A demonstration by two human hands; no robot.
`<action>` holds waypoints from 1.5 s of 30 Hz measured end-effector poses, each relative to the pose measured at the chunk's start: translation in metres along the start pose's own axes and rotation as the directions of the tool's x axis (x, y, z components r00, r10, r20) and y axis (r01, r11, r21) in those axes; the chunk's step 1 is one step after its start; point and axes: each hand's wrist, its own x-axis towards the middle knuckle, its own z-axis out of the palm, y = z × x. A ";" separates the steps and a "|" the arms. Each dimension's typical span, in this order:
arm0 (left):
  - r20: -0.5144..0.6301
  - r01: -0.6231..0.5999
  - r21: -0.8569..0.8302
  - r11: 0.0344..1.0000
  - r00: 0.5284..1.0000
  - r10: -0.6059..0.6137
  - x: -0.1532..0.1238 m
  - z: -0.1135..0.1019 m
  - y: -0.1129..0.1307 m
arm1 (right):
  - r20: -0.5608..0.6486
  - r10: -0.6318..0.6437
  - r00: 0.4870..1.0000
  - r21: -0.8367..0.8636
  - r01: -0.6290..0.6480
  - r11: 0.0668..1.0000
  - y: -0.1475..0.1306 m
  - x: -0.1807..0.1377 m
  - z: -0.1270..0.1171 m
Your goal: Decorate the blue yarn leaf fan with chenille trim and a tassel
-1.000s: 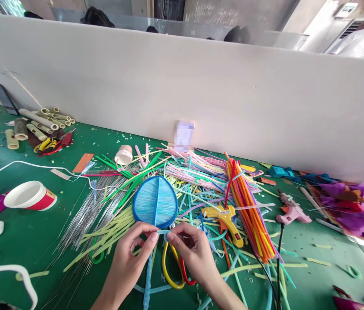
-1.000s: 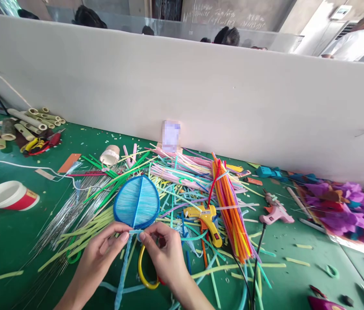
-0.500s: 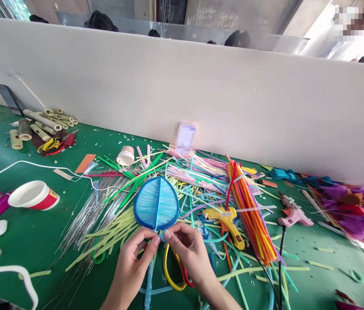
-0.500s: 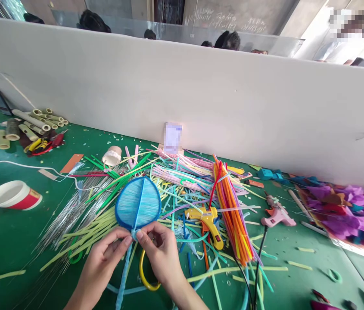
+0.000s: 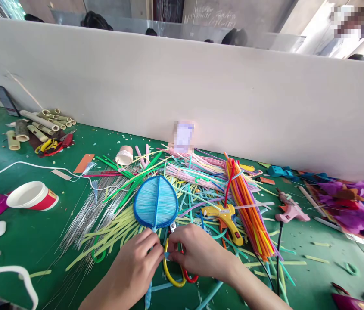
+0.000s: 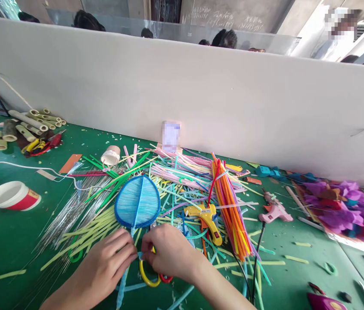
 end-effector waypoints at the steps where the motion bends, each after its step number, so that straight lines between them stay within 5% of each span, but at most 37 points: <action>1: -0.006 0.006 -0.015 1.000 1.000 -0.006 0.001 0.000 0.000 | -0.012 -0.002 1.000 0.013 0.002 1.000 0.000 0.001 0.000; 6: -0.139 0.101 -0.168 0.981 0.982 -0.125 0.001 -0.005 0.002 | -0.132 0.071 0.989 0.346 -0.021 0.938 0.002 0.003 0.007; 11: -0.271 0.216 -0.339 0.916 0.910 -0.315 0.001 0.000 0.010 | -0.159 0.236 0.959 0.714 -0.054 0.698 0.007 0.006 0.026; 14: -0.215 0.284 -0.447 0.848 0.887 -0.410 0.003 0.003 0.007 | -0.125 0.326 0.937 0.802 -0.099 0.590 0.011 0.006 0.033; 16: -0.108 0.325 -0.497 0.805 0.897 -0.428 0.004 0.000 0.002 | -0.090 0.317 0.944 0.761 -0.140 0.633 0.012 0.004 0.030; 20: 0.069 0.338 -0.476 0.812 0.935 -0.348 0.010 -0.012 -0.007 | -0.038 0.207 0.978 0.484 -0.163 0.860 0.009 -0.002 0.009; 25: 0.104 0.308 -0.421 0.853 0.951 -0.292 0.017 -0.019 -0.009 | -0.029 0.118 0.993 0.329 -0.102 0.939 0.002 -0.003 -0.004; 29: 0.066 0.403 -0.479 0.780 0.902 -0.426 0.014 -0.015 -0.014 | -0.116 0.198 0.973 0.414 -0.134 0.901 0.005 0.004 0.008; 33: 0.032 0.458 -0.481 0.748 0.861 -0.507 0.003 -0.007 -0.023 | -0.038 0.287 0.957 0.570 -0.215 0.793 0.008 0.021 0.029; 37: -0.001 0.483 -0.395 0.782 0.850 -0.526 -0.006 0.003 -0.032 | -0.111 0.252 0.961 0.472 -0.173 0.865 0.008 0.037 0.043; 45: -0.204 0.535 -0.369 0.760 0.751 -0.628 -0.012 0.034 -0.028 | -0.332 0.292 0.897 0.373 -0.159 0.914 0.009 0.030 0.055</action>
